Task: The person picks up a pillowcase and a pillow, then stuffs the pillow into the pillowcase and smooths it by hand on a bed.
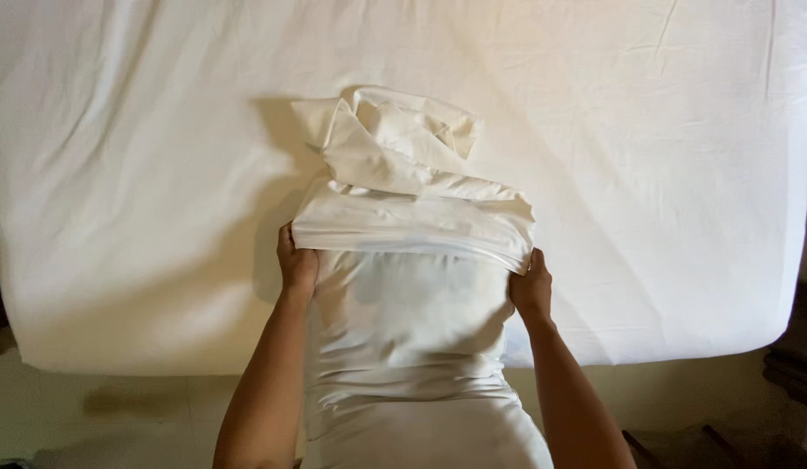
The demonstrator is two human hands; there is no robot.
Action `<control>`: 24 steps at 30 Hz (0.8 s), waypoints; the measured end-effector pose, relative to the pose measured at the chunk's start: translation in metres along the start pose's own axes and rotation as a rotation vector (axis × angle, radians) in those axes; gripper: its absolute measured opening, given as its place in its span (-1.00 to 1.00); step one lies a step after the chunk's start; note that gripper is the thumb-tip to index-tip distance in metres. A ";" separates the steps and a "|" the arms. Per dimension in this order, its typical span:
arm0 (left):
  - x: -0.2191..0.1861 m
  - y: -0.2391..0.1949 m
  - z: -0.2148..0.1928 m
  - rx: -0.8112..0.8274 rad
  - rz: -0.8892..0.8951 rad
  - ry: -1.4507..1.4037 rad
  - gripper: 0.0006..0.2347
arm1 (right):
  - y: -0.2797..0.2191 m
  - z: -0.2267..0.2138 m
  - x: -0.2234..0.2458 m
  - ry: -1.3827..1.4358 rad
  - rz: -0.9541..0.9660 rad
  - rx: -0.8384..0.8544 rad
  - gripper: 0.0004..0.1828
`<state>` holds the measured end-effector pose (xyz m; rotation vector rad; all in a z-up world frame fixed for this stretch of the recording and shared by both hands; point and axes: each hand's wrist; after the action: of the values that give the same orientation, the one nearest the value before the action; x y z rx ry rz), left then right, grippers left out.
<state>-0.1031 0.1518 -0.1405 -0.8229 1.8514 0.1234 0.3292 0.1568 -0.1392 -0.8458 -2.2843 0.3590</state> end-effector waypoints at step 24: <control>0.035 -0.047 -0.034 -0.438 0.427 0.510 -0.62 | -0.081 0.008 0.053 0.052 -0.759 -0.190 -0.47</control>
<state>-0.1094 0.0843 -0.1417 -0.7837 2.5191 0.6592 0.2555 0.1309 -0.0816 -0.0262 -2.4140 -0.2219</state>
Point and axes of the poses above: each hand's wrist, its own y-axis towards the middle knuckle, its own z-axis out of the palm, x = y × z, and after that the axes turned 5 degrees about -x, right-handed
